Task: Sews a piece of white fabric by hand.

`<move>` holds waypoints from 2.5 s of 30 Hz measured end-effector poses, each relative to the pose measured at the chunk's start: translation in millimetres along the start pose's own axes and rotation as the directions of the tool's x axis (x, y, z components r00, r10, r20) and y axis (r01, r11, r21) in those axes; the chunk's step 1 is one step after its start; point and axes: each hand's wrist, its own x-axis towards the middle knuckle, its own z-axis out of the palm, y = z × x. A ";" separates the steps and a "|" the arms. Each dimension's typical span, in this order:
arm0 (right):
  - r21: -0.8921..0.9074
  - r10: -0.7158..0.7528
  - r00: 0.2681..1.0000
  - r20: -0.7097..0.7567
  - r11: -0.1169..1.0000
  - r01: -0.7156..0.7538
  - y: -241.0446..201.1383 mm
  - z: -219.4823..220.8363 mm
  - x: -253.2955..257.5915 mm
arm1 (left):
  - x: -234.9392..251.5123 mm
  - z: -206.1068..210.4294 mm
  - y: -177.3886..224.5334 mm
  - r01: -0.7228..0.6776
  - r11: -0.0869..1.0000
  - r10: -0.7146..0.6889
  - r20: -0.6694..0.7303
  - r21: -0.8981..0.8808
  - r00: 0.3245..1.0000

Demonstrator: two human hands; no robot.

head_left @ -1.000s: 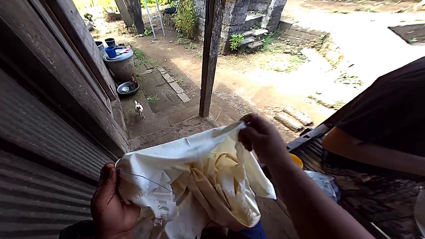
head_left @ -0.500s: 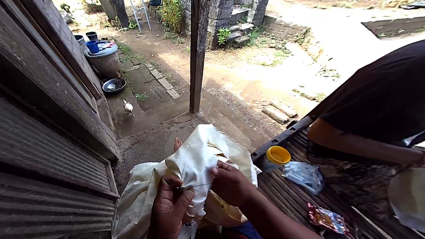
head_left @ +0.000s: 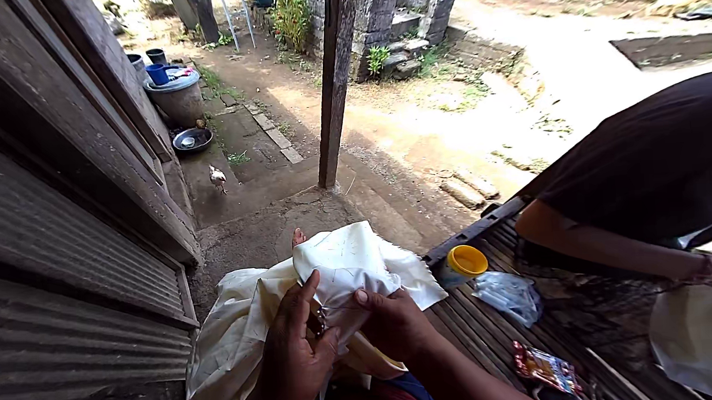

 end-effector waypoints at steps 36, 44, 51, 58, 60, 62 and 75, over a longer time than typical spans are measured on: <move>-0.143 -0.259 0.965 -0.049 0.958 0.250 -13.6 -27.7 -3.5 | 4.2 -18.5 -19.1 -0.060 0.998 0.062 -0.063 0.030 0.996; -0.737 -0.415 0.836 0.358 0.424 0.526 -36.2 -26.3 7.2 | 15.6 -37.1 -8.1 -0.196 0.966 0.218 -0.124 0.170 0.968; -0.922 -0.085 0.984 0.159 0.344 0.179 -33.9 -42.5 14.7 | 15.7 -36.4 4.8 -0.127 0.946 0.120 0.042 0.298 0.992; -0.941 -0.436 0.834 0.338 -0.133 0.311 -51.6 -33.0 -3.8 | 11.1 -30.1 -0.6 -0.113 0.912 0.107 0.036 0.394 0.994; -0.878 -0.367 0.809 0.460 -0.049 0.477 -44.1 -11.8 -13.8 | 12.6 -26.0 3.9 -0.124 0.919 0.116 0.042 0.374 0.992; -0.847 -0.312 0.792 0.525 -0.095 0.524 -25.7 3.1 -18.6 | 13.2 -22.4 8.9 -0.139 0.936 0.124 0.066 0.324 0.990; -0.725 0.104 0.865 0.491 0.599 0.340 -55.5 22.9 -18.5 | 11.1 -33.8 14.1 -0.249 0.849 0.250 0.062 0.467 0.966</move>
